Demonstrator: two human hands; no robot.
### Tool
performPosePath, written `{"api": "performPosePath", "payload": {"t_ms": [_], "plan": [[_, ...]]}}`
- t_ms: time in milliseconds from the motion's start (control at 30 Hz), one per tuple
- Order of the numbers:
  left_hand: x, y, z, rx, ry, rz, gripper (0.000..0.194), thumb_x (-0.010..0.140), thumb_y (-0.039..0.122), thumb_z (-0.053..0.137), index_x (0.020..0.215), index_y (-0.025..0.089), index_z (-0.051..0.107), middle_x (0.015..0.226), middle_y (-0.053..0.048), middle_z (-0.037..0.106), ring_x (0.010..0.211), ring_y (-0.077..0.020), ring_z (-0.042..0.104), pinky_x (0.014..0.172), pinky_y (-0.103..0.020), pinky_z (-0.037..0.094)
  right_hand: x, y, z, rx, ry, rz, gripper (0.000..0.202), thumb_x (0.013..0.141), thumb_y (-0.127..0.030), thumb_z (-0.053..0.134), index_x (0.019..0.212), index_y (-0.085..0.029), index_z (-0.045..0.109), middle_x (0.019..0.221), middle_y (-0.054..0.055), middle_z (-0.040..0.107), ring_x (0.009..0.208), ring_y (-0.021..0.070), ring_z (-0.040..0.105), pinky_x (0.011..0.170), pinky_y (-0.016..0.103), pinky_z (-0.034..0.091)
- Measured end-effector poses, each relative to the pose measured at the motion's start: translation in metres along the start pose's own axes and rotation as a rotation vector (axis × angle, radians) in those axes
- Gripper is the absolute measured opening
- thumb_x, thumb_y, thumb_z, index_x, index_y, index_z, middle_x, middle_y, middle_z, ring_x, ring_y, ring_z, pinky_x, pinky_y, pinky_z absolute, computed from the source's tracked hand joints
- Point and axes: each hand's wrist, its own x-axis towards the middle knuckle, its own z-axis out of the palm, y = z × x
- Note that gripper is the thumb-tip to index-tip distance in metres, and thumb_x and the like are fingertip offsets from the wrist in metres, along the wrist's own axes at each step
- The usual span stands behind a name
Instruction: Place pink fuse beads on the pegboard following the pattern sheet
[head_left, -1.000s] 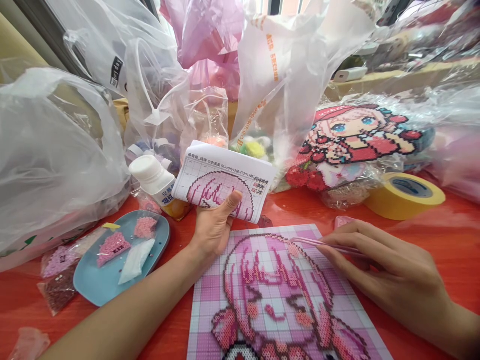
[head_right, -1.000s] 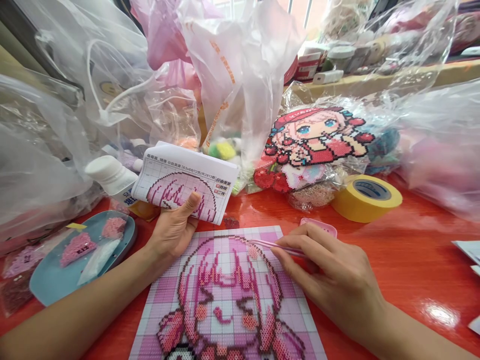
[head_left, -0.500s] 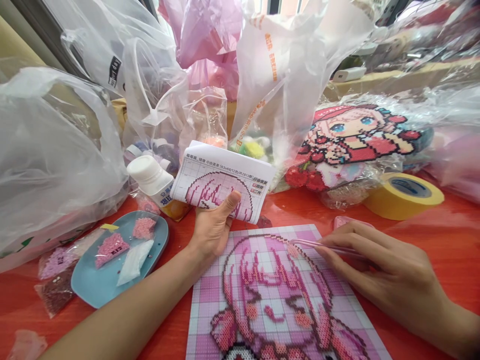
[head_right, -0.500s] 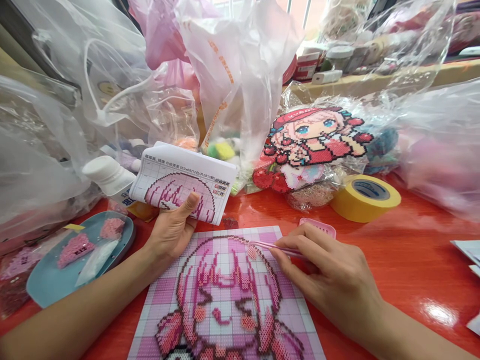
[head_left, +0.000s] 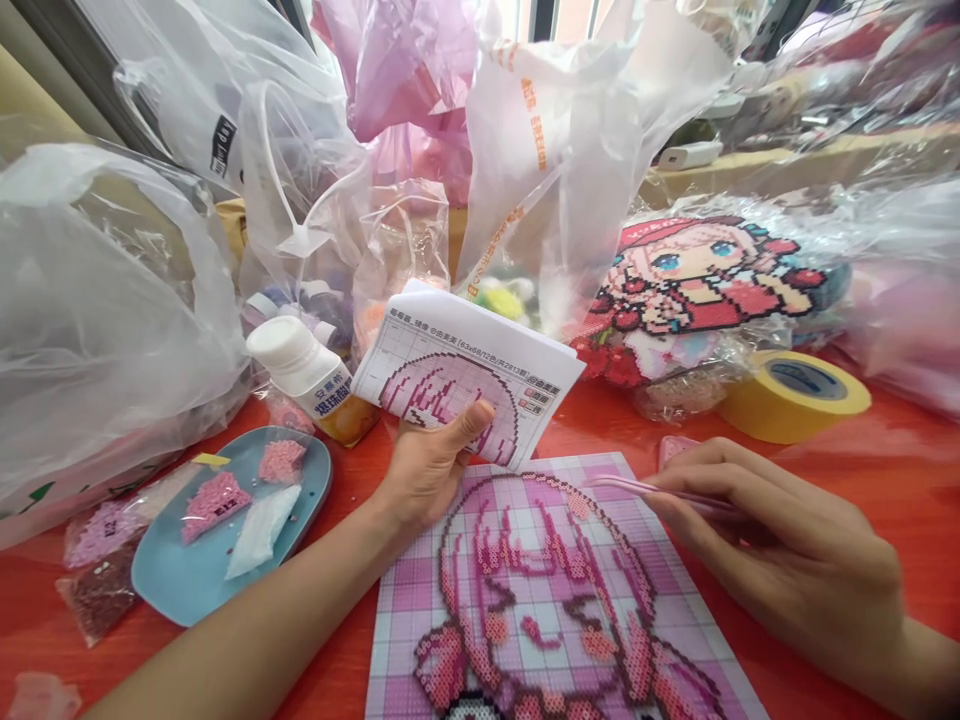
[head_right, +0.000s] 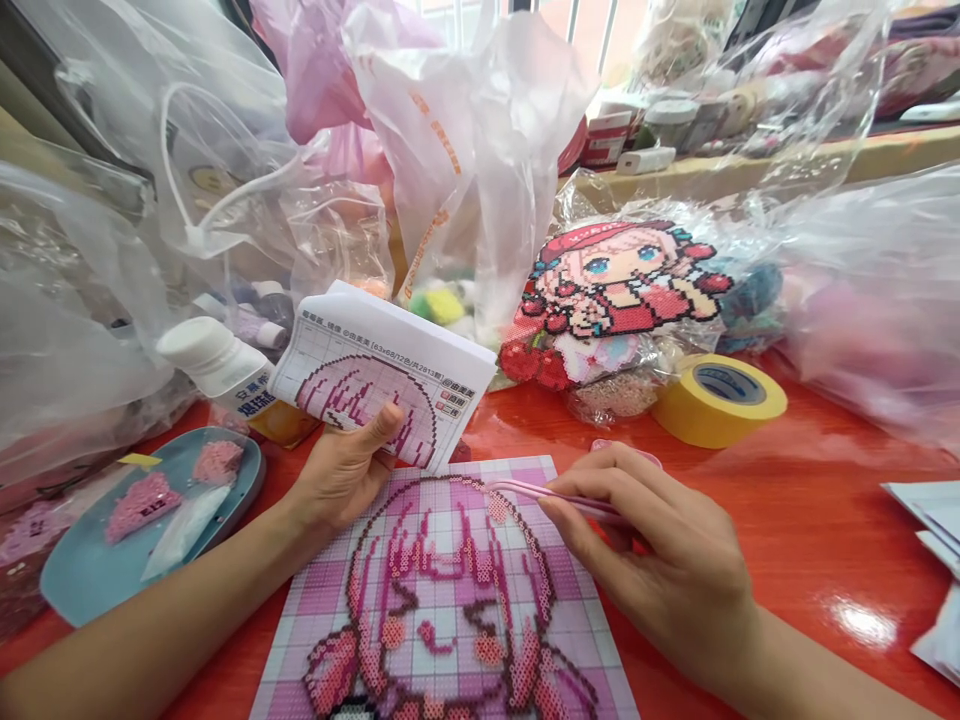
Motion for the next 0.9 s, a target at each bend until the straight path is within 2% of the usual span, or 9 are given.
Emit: {"api": "performPosePath", "payload": {"t_ms": [200, 333, 467, 633, 700, 767, 900], "plan": [[-0.004, -0.002, -0.001, 0.041, -0.170, -0.090, 0.083, 0.052, 0.021, 0.095, 0.127, 0.021, 0.060, 0.097, -0.007, 0.079, 0.110, -0.0318, 0.069, 0.102, -0.048, 0.049, 0.011, -0.007, 0.004, 0.092, 0.056, 0.089, 0.011, 0.089, -0.025, 0.062, 0.079, -0.022, 0.064, 0.070, 0.002, 0.063, 0.059, 0.0124, 0.059, 0.044, 0.021, 0.047], [-0.007, 0.000, 0.001, 0.077, -0.248, -0.152, 0.078, 0.052, 0.015, 0.093, 0.123, 0.020, 0.063, 0.097, -0.007, 0.079, 0.109, -0.0327, 0.069, 0.102, -0.048, 0.049, 0.011, -0.006, 0.007, 0.116, 0.044, 0.140, 0.012, 0.089, -0.027, 0.063, 0.079, -0.021, 0.065, 0.071, 0.002, 0.064, 0.059, 0.0123, 0.059, 0.046, 0.022, 0.047], [-0.011, 0.002, 0.003, 0.103, -0.302, -0.209, 0.067, 0.055, 0.014, 0.091, 0.117, 0.021, 0.067, 0.099, -0.010, 0.079, 0.109, -0.0366, 0.069, 0.103, -0.052, 0.047, 0.009, -0.004, 0.009, 0.125, 0.041, 0.202, 0.014, 0.088, -0.031, 0.064, 0.079, -0.021, 0.066, 0.072, 0.002, 0.064, 0.058, 0.0113, 0.058, 0.046, 0.022, 0.046], [-0.013, 0.004, 0.001, 0.128, -0.366, -0.245, 0.046, 0.057, 0.019, 0.089, 0.099, 0.019, 0.071, 0.103, -0.012, 0.078, 0.113, -0.0393, 0.066, 0.102, -0.053, 0.047, 0.012, -0.005, 0.008, 0.077, 0.033, 0.234, 0.021, 0.088, -0.037, 0.063, 0.075, -0.021, 0.066, 0.068, 0.001, 0.066, 0.056, 0.0114, 0.058, 0.046, 0.022, 0.046], [-0.012, 0.004, 0.000, 0.131, -0.376, -0.246, 0.045, 0.058, 0.019, 0.089, 0.099, 0.019, 0.071, 0.102, -0.012, 0.078, 0.112, -0.0384, 0.067, 0.101, -0.052, 0.048, 0.012, -0.005, 0.008, 0.071, 0.035, 0.233, 0.022, 0.088, -0.038, 0.062, 0.074, -0.021, 0.067, 0.067, 0.001, 0.066, 0.055, 0.0116, 0.057, 0.045, 0.022, 0.045], [-0.011, 0.003, -0.001, 0.133, -0.360, -0.237, 0.052, 0.059, 0.018, 0.088, 0.108, 0.019, 0.070, 0.098, -0.011, 0.079, 0.107, -0.0363, 0.070, 0.099, -0.051, 0.050, 0.012, -0.005, 0.008, 0.076, 0.036, 0.232, 0.022, 0.089, -0.037, 0.062, 0.074, -0.021, 0.067, 0.066, 0.001, 0.065, 0.055, 0.0113, 0.057, 0.045, 0.021, 0.044], [-0.009, 0.000, -0.001, 0.128, -0.273, -0.197, 0.064, 0.060, 0.014, 0.086, 0.120, 0.019, 0.066, 0.093, -0.008, 0.080, 0.100, -0.0321, 0.072, 0.098, -0.049, 0.051, 0.011, -0.006, 0.009, 0.102, 0.046, 0.215, 0.019, 0.088, -0.034, 0.063, 0.075, -0.021, 0.066, 0.067, 0.000, 0.065, 0.055, 0.0105, 0.056, 0.045, 0.021, 0.045]]}}
